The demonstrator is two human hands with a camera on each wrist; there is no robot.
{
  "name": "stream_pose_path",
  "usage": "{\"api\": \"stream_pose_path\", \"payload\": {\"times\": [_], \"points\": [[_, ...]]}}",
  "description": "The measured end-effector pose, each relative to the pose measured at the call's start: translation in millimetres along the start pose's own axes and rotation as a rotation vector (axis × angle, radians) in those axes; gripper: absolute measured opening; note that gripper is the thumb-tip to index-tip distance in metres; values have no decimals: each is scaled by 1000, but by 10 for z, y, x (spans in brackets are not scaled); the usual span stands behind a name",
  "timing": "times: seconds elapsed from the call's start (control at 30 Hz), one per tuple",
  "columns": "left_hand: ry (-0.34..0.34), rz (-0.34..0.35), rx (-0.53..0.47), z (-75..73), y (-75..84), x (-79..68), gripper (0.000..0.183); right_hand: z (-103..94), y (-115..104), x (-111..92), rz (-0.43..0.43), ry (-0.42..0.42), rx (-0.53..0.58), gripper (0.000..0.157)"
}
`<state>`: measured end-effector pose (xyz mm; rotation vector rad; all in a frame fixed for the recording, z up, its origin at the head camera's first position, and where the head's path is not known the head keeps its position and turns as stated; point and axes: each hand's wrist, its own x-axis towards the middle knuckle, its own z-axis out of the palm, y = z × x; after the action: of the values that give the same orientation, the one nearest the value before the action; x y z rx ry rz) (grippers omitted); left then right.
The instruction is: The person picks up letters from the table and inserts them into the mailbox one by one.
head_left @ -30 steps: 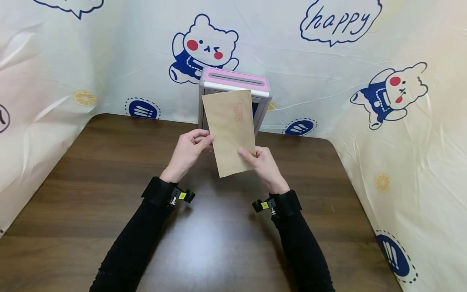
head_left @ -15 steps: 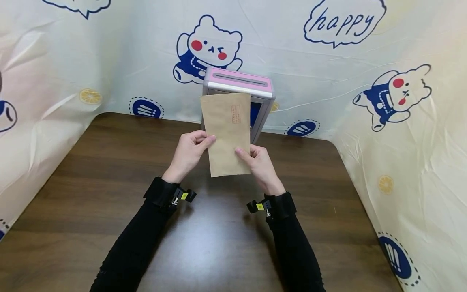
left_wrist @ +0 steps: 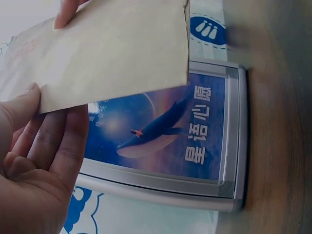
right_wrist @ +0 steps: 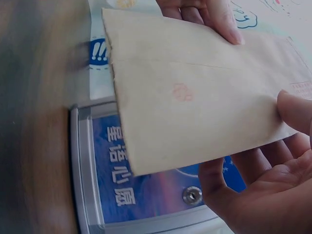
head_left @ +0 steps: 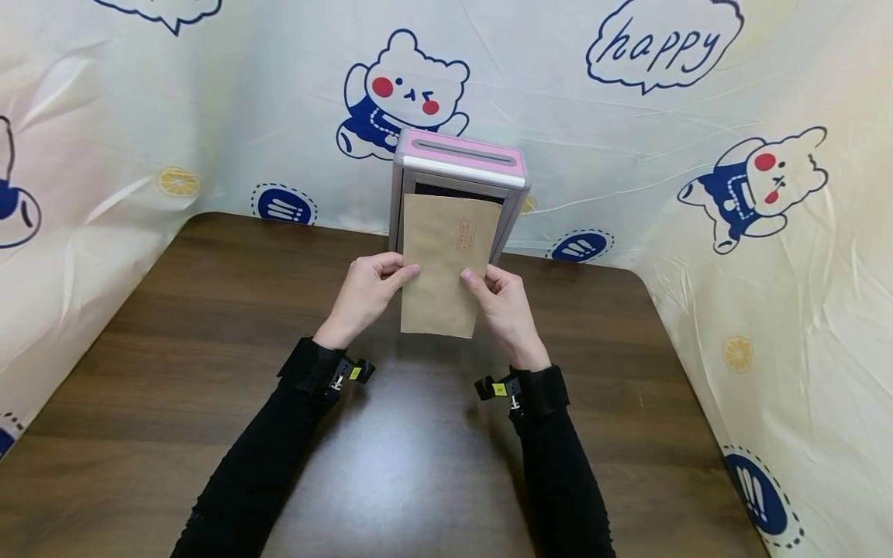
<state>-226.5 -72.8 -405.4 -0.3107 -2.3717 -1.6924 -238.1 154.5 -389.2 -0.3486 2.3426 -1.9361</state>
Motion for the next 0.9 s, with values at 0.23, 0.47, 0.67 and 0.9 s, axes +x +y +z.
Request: {"api": "stream_pose_path", "payload": {"times": [0.23,0.47,0.67,0.9], "points": [[14,25,3,15,-5,-18,26,0,28,21,-22,28,19,36],[37,41,15,29,31,-13,26,-28,-9,46,-45,27,7,35],[78,67,17,56,117,-12,26,-84,-92,34,-69,-1,13,35],[65,96,70,73,202,56,28,-166,-167,25,-82,-6,31,33]]}}
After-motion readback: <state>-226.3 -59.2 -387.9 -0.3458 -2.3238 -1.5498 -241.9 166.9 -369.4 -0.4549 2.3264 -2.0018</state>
